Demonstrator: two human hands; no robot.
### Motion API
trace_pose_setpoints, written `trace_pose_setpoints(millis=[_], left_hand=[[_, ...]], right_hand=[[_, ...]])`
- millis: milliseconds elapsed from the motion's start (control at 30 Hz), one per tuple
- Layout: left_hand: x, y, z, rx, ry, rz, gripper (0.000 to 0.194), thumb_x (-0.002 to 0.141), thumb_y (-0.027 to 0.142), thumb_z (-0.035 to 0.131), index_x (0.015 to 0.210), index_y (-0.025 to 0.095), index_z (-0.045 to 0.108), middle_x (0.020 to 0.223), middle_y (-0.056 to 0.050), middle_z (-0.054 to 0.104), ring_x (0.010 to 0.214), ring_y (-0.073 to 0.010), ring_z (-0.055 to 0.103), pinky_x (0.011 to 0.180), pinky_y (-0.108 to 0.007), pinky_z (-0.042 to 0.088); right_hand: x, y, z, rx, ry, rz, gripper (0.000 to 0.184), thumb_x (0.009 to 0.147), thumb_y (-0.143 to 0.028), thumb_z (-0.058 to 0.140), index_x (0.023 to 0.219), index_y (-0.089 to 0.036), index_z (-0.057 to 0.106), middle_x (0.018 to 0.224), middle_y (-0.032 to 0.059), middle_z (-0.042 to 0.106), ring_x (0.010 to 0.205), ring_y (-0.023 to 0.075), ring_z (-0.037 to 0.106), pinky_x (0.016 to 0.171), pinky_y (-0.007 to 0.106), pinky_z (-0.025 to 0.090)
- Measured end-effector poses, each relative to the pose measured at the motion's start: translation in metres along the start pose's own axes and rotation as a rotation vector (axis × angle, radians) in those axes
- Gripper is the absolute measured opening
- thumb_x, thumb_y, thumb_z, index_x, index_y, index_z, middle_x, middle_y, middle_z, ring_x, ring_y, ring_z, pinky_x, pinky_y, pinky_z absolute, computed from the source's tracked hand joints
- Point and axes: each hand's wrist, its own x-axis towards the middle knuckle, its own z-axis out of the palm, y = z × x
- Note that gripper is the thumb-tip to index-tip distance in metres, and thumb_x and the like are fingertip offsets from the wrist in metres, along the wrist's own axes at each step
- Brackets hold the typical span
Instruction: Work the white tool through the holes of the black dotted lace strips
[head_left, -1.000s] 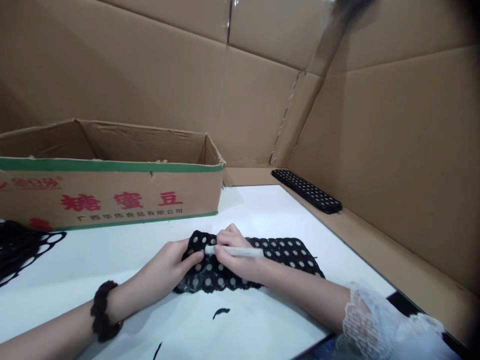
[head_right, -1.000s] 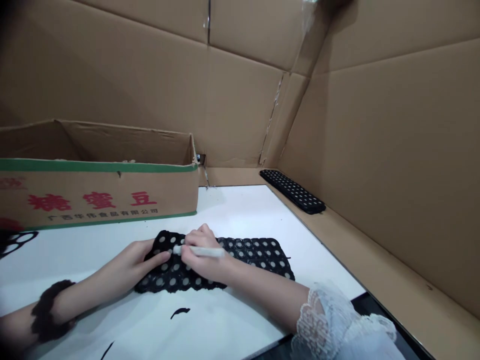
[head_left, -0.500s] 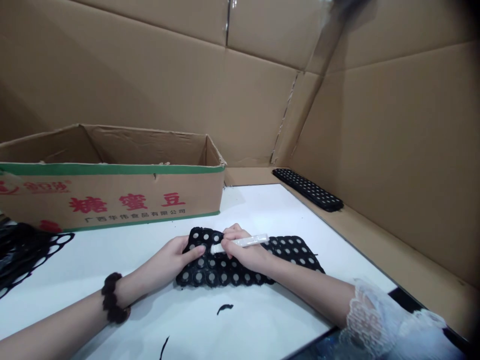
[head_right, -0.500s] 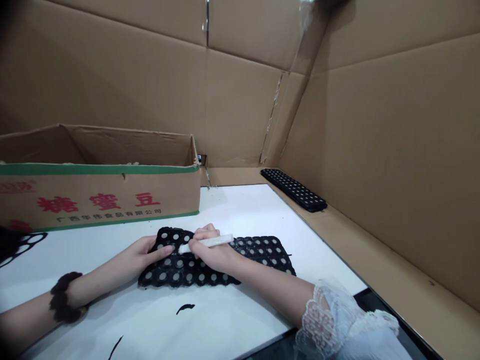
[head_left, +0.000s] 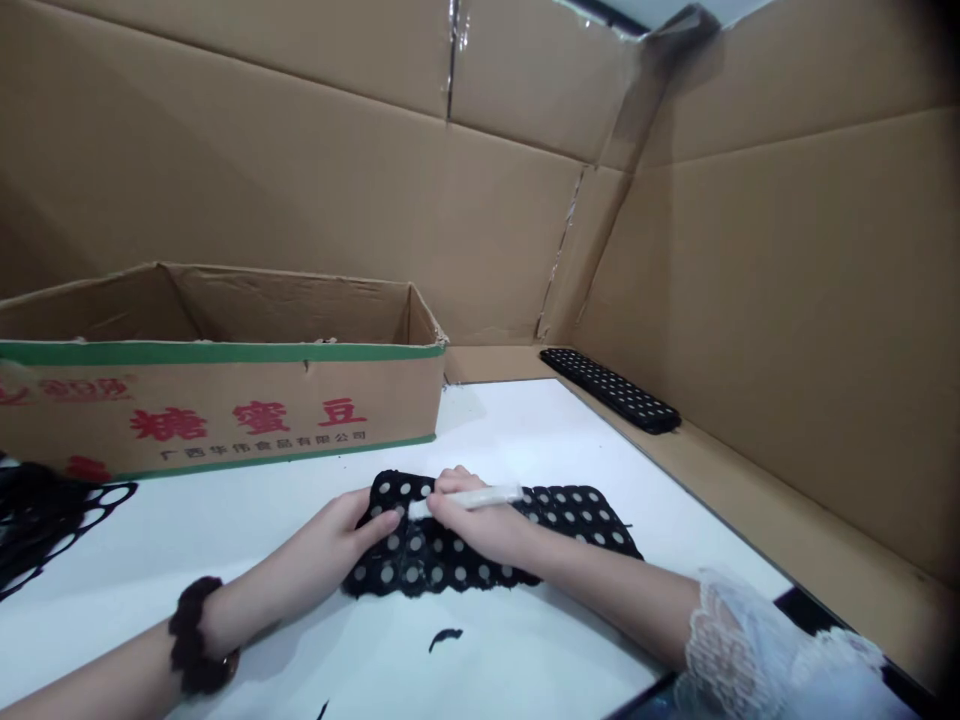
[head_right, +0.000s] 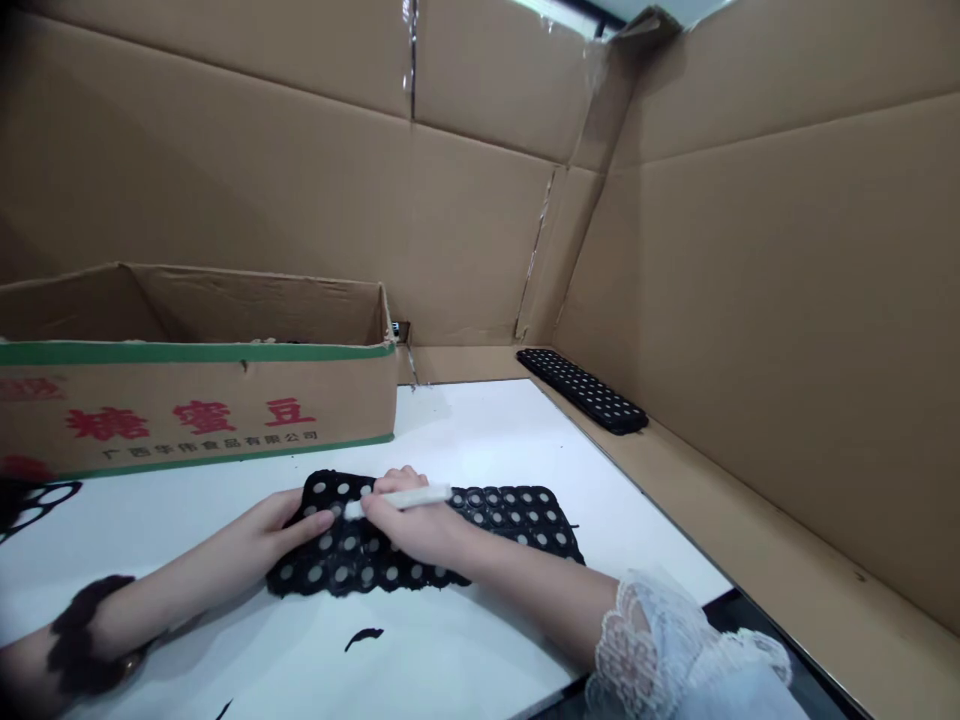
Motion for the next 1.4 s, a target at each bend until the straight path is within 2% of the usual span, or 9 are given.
trace_pose_setpoints(millis=[167, 300, 467, 700, 967, 1100, 1200, 1300, 1400], left_hand=[[-0.001, 0.002, -0.003, -0.125, 0.031, -0.091, 0.03, 0.077, 0.046, 0.052, 0.075, 0.017, 0.057, 0.079, -0.001, 0.065, 0.077, -0.0208, 0.056, 0.064, -0.027, 0.042], [0.001, 0.001, 0.002, -0.242, -0.006, -0.074, 0.028, 0.078, 0.044, 0.051, 0.082, 0.017, 0.058, 0.086, -0.003, 0.065, 0.084, -0.022, 0.056, 0.069, -0.028, 0.042], [0.003, -0.003, 0.003, -0.163, 0.068, -0.053, 0.027, 0.078, 0.043, 0.052, 0.074, 0.017, 0.056, 0.079, -0.001, 0.063, 0.079, -0.0201, 0.054, 0.066, -0.026, 0.04], [0.001, -0.001, 0.003, -0.288, -0.013, -0.052, 0.026, 0.081, 0.041, 0.049, 0.086, 0.018, 0.058, 0.088, -0.001, 0.065, 0.086, -0.0207, 0.054, 0.073, -0.027, 0.041], [0.002, -0.003, 0.004, -0.344, -0.022, -0.053, 0.024, 0.081, 0.041, 0.049, 0.082, 0.018, 0.056, 0.083, 0.0, 0.064, 0.079, -0.0184, 0.055, 0.068, -0.026, 0.041], [0.002, -0.002, 0.004, -0.233, 0.01, -0.007, 0.025, 0.083, 0.041, 0.044, 0.08, 0.018, 0.054, 0.083, 0.0, 0.063, 0.08, -0.0192, 0.055, 0.069, -0.027, 0.041], [-0.001, 0.002, 0.009, -0.006, 0.146, 0.044, 0.027, 0.085, 0.042, 0.04, 0.078, 0.019, 0.051, 0.082, -0.001, 0.061, 0.079, -0.0199, 0.054, 0.07, -0.027, 0.04], [-0.006, 0.008, 0.02, 0.261, 0.284, 0.045, 0.025, 0.087, 0.04, 0.033, 0.077, 0.02, 0.045, 0.068, -0.001, 0.057, 0.064, -0.0192, 0.051, 0.06, -0.028, 0.037], [-0.01, 0.013, 0.024, 0.378, 0.3, 0.035, 0.024, 0.087, 0.037, 0.03, 0.075, 0.021, 0.042, 0.061, 0.0, 0.054, 0.055, -0.0185, 0.047, 0.054, -0.028, 0.034]], right_hand=[[0.004, 0.006, -0.008, 0.233, -0.02, 0.037, 0.036, 0.08, -0.019, 0.042, 0.045, -0.017, 0.042, 0.063, 0.0001, 0.046, 0.078, 0.0142, 0.046, 0.078, 0.027, 0.032], [0.003, 0.004, -0.005, 0.21, 0.021, 0.037, 0.036, 0.081, -0.022, 0.044, 0.045, -0.018, 0.044, 0.064, 0.0001, 0.048, 0.082, 0.015, 0.046, 0.079, 0.026, 0.031], [0.003, 0.003, -0.005, 0.2, 0.01, 0.043, 0.038, 0.083, -0.024, 0.042, 0.046, -0.018, 0.047, 0.065, 0.0003, 0.051, 0.082, 0.0151, 0.047, 0.08, 0.026, 0.031], [0.004, 0.005, -0.006, 0.25, 0.009, 0.046, 0.037, 0.081, -0.02, 0.041, 0.045, -0.018, 0.048, 0.061, -0.0002, 0.05, 0.079, 0.0149, 0.047, 0.077, 0.026, 0.031], [0.004, 0.003, -0.007, 0.242, 0.027, 0.065, 0.038, 0.083, -0.025, 0.042, 0.046, -0.018, 0.05, 0.063, 0.0004, 0.051, 0.08, 0.0154, 0.048, 0.078, 0.028, 0.031], [0.002, 0.003, -0.006, 0.182, 0.012, 0.046, 0.038, 0.084, -0.031, 0.043, 0.05, -0.018, 0.05, 0.066, 0.0004, 0.05, 0.083, 0.0159, 0.046, 0.08, 0.029, 0.032], [0.0, 0.001, 0.0, 0.073, 0.024, 0.021, 0.032, 0.084, -0.032, 0.043, 0.055, -0.018, 0.046, 0.071, -0.0002, 0.05, 0.086, 0.0159, 0.043, 0.081, 0.03, 0.033], [-0.003, -0.004, 0.009, -0.133, 0.088, -0.034, 0.027, 0.085, -0.029, 0.042, 0.06, -0.018, 0.042, 0.078, -0.0001, 0.048, 0.086, 0.0159, 0.039, 0.079, 0.033, 0.032], [-0.002, -0.008, 0.013, -0.261, 0.128, -0.075, 0.025, 0.085, -0.027, 0.041, 0.061, -0.018, 0.042, 0.081, 0.0007, 0.047, 0.085, 0.0164, 0.037, 0.078, 0.035, 0.032]])
